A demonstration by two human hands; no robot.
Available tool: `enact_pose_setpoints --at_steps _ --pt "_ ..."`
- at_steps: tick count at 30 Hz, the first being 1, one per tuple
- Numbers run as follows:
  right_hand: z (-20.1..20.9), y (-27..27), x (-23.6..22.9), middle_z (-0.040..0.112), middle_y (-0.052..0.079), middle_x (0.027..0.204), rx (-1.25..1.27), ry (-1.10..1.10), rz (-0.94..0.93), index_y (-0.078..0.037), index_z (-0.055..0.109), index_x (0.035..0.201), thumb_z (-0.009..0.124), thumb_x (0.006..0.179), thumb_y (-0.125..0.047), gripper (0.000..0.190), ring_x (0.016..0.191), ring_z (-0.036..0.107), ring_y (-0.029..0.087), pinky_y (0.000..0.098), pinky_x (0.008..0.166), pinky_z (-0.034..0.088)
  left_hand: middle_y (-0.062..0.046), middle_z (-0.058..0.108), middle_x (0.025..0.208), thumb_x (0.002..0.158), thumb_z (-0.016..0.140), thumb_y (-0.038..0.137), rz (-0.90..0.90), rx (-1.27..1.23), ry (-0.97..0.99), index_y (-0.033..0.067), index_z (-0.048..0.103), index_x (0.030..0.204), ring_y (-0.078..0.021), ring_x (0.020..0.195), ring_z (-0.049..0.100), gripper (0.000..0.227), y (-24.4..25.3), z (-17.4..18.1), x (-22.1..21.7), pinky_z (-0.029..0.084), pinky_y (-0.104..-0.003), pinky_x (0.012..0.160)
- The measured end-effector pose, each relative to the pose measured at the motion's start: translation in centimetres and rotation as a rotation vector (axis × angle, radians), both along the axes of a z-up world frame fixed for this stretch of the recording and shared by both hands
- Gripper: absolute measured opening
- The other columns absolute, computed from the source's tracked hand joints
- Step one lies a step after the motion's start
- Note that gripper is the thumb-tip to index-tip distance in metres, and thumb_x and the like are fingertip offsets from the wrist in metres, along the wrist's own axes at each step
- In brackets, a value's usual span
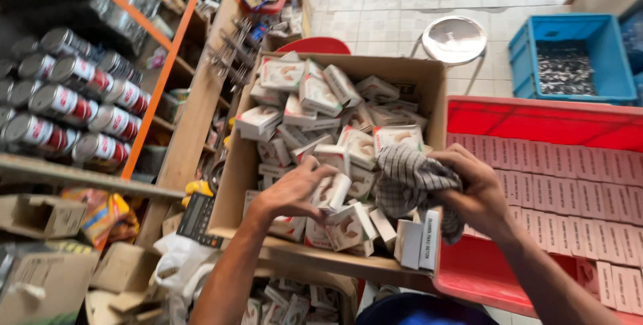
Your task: The person takes small boxes of oil filters from a large cardboard box, wipes them with a cloth, and arranges them in rows inside a red plastic crate.
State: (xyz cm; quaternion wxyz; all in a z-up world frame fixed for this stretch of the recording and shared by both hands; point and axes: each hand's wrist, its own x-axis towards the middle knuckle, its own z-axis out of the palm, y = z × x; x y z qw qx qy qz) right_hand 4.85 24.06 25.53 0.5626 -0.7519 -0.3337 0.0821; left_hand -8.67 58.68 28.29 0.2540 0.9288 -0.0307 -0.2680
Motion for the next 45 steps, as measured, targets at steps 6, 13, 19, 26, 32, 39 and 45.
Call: enact_pose_setpoints --at_steps 6,13,19,26,32,39,45 --pt "7.0 1.0 -9.0 0.051 0.013 0.124 0.166 -0.382 -0.278 -0.012 0.071 0.116 0.062 0.085 -0.015 0.033 0.139 0.053 0.039 0.0540 0.121 0.048 -0.007 0.070 0.116 0.061 0.096 0.017 0.133 -0.792 -0.341 0.0090 0.051 0.138 -0.0174 0.097 0.070 0.089 -9.5 4.2 -0.9 0.059 -0.029 0.090" --pt "2.1 -4.6 -13.6 0.046 0.030 0.154 0.314 -0.652 -0.112 -0.001 0.047 0.147 0.059 0.110 -0.035 0.051 0.146 0.049 0.063 0.0774 0.126 0.045 0.006 0.056 0.115 0.080 0.074 0.067 0.782 -2.381 0.145 0.0274 0.040 0.164 -0.0015 0.090 0.051 0.099 -25.7 3.4 -0.2 0.047 -0.022 0.068" --pt "5.6 -14.8 -13.8 0.056 0.029 0.149 0.168 -0.665 -0.467 0.000 0.063 0.134 0.050 0.111 -0.035 0.044 0.144 0.054 0.059 0.0660 0.124 0.051 -0.011 0.063 0.135 0.104 0.061 0.044 0.650 -1.381 -0.611 0.0102 0.041 0.160 -0.0150 0.103 0.064 0.068 -37.4 2.6 1.1 0.054 -0.031 0.091" --pt "5.6 -27.4 -20.4 0.072 0.024 0.128 0.076 -0.576 -0.646 0.000 0.070 0.123 0.057 0.104 -0.030 0.038 0.125 0.072 0.049 0.0598 0.116 0.059 -0.008 0.073 0.117 0.096 0.073 0.028 0.655 -0.937 -0.640 0.0164 0.054 0.150 -0.0169 0.095 0.071 0.059 -46.4 2.8 1.4 0.059 -0.031 0.085" --pt "3.3 -31.6 -20.3 0.054 0.024 0.157 -0.234 -0.638 -0.871 -0.002 0.056 0.149 0.056 0.108 -0.029 0.049 0.155 0.042 0.056 0.0649 0.131 0.040 -0.022 0.066 0.139 0.112 0.047 0.021 0.510 -1.799 0.259 -0.0019 0.057 0.139 -0.0253 0.130 0.064 0.037 -54.9 0.7 -2.5 0.050 -0.036 0.115" --pt "-0.1 -36.7 -26.1 0.071 0.018 0.139 -0.083 -0.568 -0.615 -0.004 0.070 0.133 0.054 0.107 -0.016 0.033 0.136 0.065 0.047 0.0598 0.116 0.053 -0.028 0.053 0.159 0.105 0.048 0.049 0.334 -1.729 0.533 0.0147 0.031 0.166 -0.0397 0.126 0.067 0.073 -59.5 0.7 -4.3 0.057 -0.050 0.106" --pt "-0.3 -38.5 -27.1 0.050 0.025 0.163 -0.006 -0.493 -0.921 0.001 0.048 0.155 0.048 0.111 -0.027 0.052 0.158 0.045 0.049 0.0608 0.136 0.037 -0.016 0.067 0.140 0.105 0.038 0.057 0.449 -1.635 0.717 0.0223 0.044 0.155 -0.0195 0.093 0.073 0.061 -62.5 -2.3 -7.1 0.061 -0.029 0.064"
